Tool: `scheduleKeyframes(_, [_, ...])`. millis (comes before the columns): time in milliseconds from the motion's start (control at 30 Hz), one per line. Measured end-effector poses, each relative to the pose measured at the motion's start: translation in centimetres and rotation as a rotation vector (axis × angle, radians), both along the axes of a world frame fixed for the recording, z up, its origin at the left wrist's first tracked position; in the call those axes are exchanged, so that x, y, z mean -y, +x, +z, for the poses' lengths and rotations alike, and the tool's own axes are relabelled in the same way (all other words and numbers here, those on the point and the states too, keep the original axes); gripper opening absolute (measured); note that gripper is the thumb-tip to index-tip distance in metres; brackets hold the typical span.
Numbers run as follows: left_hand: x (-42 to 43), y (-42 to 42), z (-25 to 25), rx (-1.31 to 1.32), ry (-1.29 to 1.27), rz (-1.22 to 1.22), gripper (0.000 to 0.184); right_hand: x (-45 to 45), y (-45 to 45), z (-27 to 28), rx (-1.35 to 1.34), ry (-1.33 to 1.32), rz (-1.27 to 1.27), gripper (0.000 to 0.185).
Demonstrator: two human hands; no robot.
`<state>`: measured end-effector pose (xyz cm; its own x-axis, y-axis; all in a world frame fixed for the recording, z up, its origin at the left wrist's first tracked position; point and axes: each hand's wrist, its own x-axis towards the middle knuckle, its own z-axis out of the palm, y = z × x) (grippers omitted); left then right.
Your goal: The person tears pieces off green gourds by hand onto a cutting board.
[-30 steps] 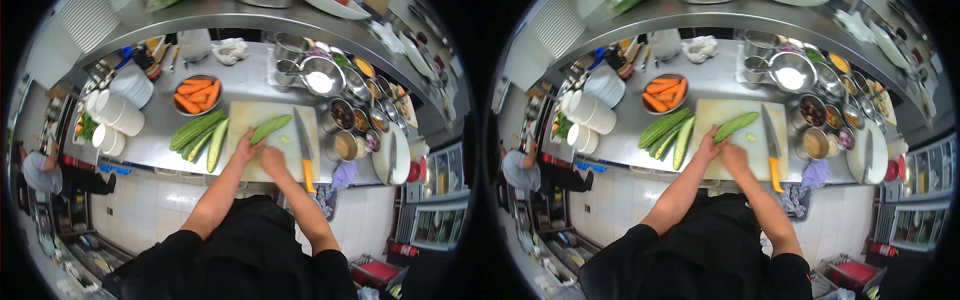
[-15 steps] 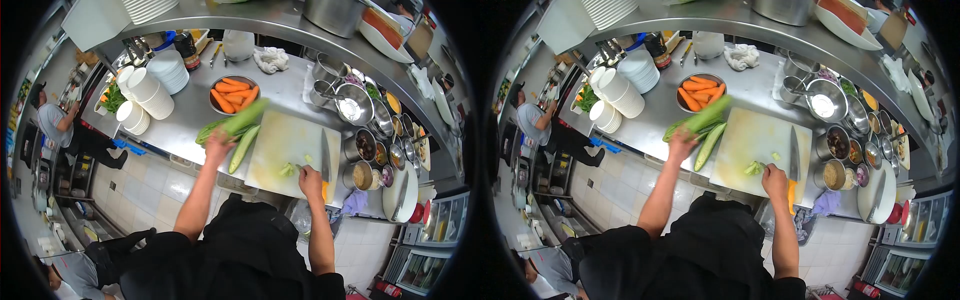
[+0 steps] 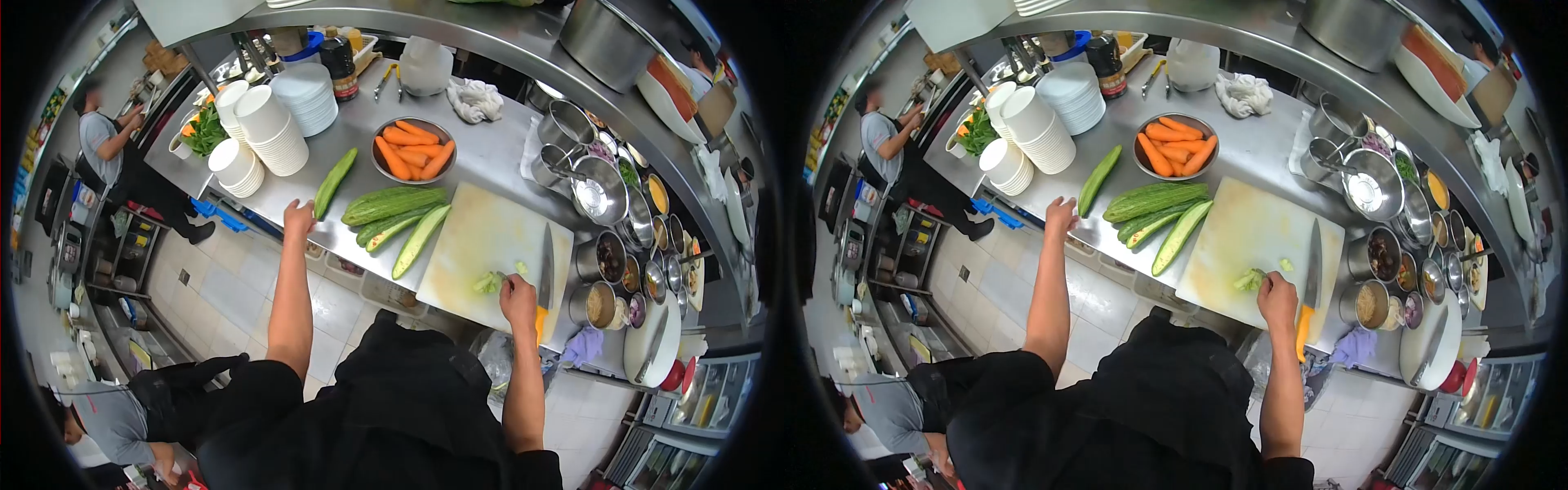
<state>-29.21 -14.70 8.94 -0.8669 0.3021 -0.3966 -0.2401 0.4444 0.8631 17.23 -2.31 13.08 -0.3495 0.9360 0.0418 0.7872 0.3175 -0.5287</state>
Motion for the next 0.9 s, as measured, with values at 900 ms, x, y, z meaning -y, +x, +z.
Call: scheduleKeyframes(900, [-9.5,26.6,-0.5,0.427,0.296,-0.910,0.043,-6.5,-2.0,-2.0,-0.061,0.224,-0.011,0.010])
